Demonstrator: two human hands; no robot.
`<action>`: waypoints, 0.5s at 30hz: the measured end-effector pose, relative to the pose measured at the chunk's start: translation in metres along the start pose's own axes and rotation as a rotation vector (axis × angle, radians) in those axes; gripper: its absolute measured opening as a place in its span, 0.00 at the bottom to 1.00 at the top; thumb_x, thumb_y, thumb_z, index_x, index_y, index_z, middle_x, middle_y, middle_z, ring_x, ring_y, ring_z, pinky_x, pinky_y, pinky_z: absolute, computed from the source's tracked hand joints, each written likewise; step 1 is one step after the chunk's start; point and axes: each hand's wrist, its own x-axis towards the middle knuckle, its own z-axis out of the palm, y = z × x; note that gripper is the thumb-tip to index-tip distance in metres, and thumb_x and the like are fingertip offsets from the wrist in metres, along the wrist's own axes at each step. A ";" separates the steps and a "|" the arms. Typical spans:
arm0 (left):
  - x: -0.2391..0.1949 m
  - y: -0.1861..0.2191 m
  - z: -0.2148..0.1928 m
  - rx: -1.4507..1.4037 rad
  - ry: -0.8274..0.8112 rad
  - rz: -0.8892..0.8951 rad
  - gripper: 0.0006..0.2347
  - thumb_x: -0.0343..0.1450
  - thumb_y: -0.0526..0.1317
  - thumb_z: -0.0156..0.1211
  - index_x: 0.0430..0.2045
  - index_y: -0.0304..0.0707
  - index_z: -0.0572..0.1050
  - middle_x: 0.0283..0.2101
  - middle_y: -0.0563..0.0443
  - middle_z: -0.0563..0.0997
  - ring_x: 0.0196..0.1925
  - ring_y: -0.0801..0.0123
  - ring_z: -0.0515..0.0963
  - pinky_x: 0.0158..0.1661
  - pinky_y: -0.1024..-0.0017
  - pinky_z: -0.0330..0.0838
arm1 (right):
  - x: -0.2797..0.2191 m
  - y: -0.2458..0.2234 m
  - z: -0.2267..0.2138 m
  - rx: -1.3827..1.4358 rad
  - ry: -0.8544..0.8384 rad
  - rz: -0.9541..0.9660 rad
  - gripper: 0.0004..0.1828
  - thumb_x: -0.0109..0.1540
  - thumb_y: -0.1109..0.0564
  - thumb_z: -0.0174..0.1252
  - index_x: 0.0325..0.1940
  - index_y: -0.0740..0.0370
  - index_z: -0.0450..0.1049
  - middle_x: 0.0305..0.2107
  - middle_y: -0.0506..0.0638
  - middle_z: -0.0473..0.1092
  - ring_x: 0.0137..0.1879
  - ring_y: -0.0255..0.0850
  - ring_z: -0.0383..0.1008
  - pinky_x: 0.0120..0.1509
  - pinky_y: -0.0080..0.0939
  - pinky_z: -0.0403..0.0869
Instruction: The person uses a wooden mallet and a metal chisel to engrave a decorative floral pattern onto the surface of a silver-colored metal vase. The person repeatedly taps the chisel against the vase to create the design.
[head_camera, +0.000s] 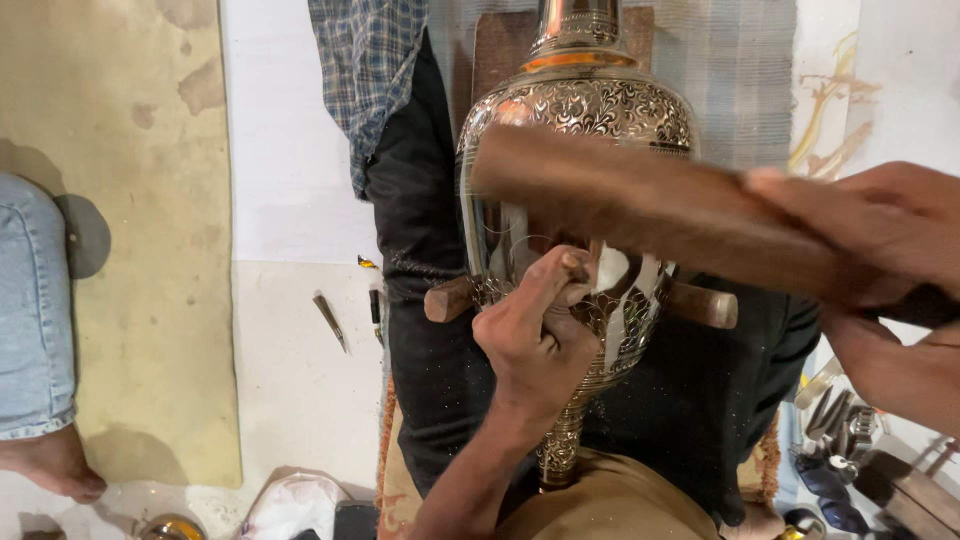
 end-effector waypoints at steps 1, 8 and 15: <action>-0.002 0.000 0.002 0.010 0.026 -0.018 0.18 0.63 0.21 0.50 0.46 0.26 0.77 0.40 0.44 0.86 0.37 0.64 0.89 0.35 0.75 0.82 | 0.006 -0.008 -0.004 -0.026 -0.018 -0.039 0.47 0.47 0.74 0.56 0.68 0.42 0.67 0.39 0.54 0.76 0.34 0.40 0.77 0.35 0.37 0.77; -0.014 0.004 0.006 -0.014 0.122 -0.045 0.12 0.65 0.22 0.51 0.39 0.26 0.78 0.34 0.46 0.84 0.33 0.67 0.86 0.34 0.72 0.80 | 0.026 -0.043 -0.012 -0.246 -0.122 -0.135 0.49 0.48 0.71 0.59 0.70 0.35 0.64 0.43 0.55 0.75 0.35 0.42 0.79 0.37 0.39 0.79; -0.028 -0.011 0.017 0.084 0.211 -0.028 0.07 0.64 0.23 0.52 0.28 0.29 0.77 0.18 0.52 0.73 0.15 0.71 0.71 0.20 0.73 0.65 | 0.026 -0.053 -0.011 -0.281 -0.213 -0.230 0.55 0.45 0.70 0.61 0.73 0.33 0.63 0.43 0.56 0.74 0.38 0.43 0.78 0.39 0.42 0.80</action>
